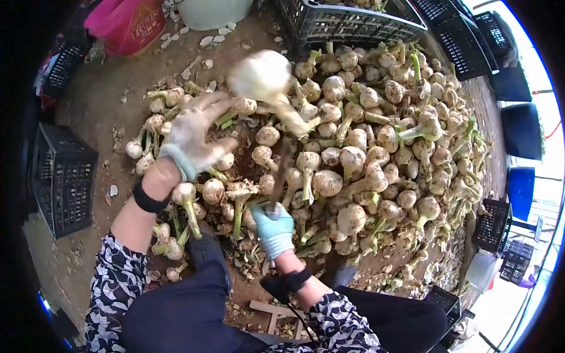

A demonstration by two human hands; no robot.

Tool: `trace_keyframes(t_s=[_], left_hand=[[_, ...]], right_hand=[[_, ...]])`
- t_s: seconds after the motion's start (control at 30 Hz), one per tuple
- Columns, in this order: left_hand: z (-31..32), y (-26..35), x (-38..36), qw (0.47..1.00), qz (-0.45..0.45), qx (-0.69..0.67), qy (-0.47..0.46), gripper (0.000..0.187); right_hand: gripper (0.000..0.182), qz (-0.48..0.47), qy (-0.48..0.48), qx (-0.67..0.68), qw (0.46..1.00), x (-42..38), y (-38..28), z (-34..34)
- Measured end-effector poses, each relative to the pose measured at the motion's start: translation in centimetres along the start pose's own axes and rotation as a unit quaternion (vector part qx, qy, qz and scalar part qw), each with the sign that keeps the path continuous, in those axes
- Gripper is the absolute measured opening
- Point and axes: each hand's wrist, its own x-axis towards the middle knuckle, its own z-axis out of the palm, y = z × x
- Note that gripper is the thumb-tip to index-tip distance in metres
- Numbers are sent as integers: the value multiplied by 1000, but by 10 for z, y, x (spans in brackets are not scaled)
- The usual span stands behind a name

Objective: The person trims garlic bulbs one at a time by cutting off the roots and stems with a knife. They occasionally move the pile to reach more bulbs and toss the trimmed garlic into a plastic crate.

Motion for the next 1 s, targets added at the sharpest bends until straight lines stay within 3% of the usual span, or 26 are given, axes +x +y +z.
trace_keyframes(t_s=[0.07,0.1,0.13,0.2,0.27,0.3,0.33,0.37,0.43,0.47,0.5,0.53,0.57,0.6,0.63,0.67,0.73,0.77,0.8,0.87,0.93,0.97,1.0], left_hand=[[-3,1,15,940,-207,-39,-267,59],[5,9,17,933,-156,44,-322,57],[26,13,7,946,-75,134,-286,50],[80,6,-17,918,-54,213,-331,40],[90,3,-25,892,-20,238,-385,31],[93,-4,-28,903,-42,202,-377,24],[72,-5,-15,885,-100,113,-441,27],[76,-13,-18,831,-377,-251,-322,33],[67,-24,-39,815,-307,-442,-216,50],[36,-12,-31,786,-301,-474,-257,57],[25,-9,-37,775,-280,-506,-255,56],[18,-6,-45,762,-258,-537,-254,56],[14,1,-48,808,-194,-494,-255,54],[12,9,-54,847,-130,-448,-255,53],[48,2,-84,857,-108,-488,-128,53],[44,4,-84,856,-110,-489,-127,53],[33,8,-75,804,-117,-538,-223,52],[40,10,-80,812,-79,-557,-156,48],[41,13,-79,812,-78,-558,-156,48],[40,22,-75,831,-220,-509,-43,47],[21,26,-77,805,-280,-510,-112,45],[21,27,-77,839,-227,-491,-58,45],[20,30,-76,816,-237,-525,-39,44]], right_hand=[[17,35,27,-15,999,-3,-16,-12],[17,35,27,-23,999,-2,-11,-12],[16,35,25,-32,999,-2,-7,-11],[16,5,-9,-28,1000,-7,-7,0],[14,-4,-33,-52,998,-7,-13,3],[15,-10,-44,-48,998,-7,-20,1],[15,-17,-51,-43,998,-4,-26,-2],[16,-59,-49,-90,993,2,-29,-8],[17,-147,-51,-181,971,8,-37,-16],[18,-187,-68,-222,954,10,-40,-17],[18,-188,-67,-221,955,12,-45,-16],[18,-249,-81,-281,923,11,-51,-13],[18,-307,-94,-339,884,9,-56,-11],[18,-306,-94,-340,885,6,-64,-9],[17,-316,-110,-393,857,2,-74,-9],[16,-326,-127,-444,825,-2,-82,-8],[16,-312,-121,-467,818,-5,-91,-6],[16,-315,-131,-487,804,-5,-96,-6],[16,-318,-140,-506,789,-5,-98,-6],[13,-334,-164,-484,792,-7,-93,-6],[12,-358,-142,-500,776,-11,-94,-4],[12,-376,-137,-491,774,-11,-94,-4],[12,-376,-139,-493,772,-12,-96,-4]])
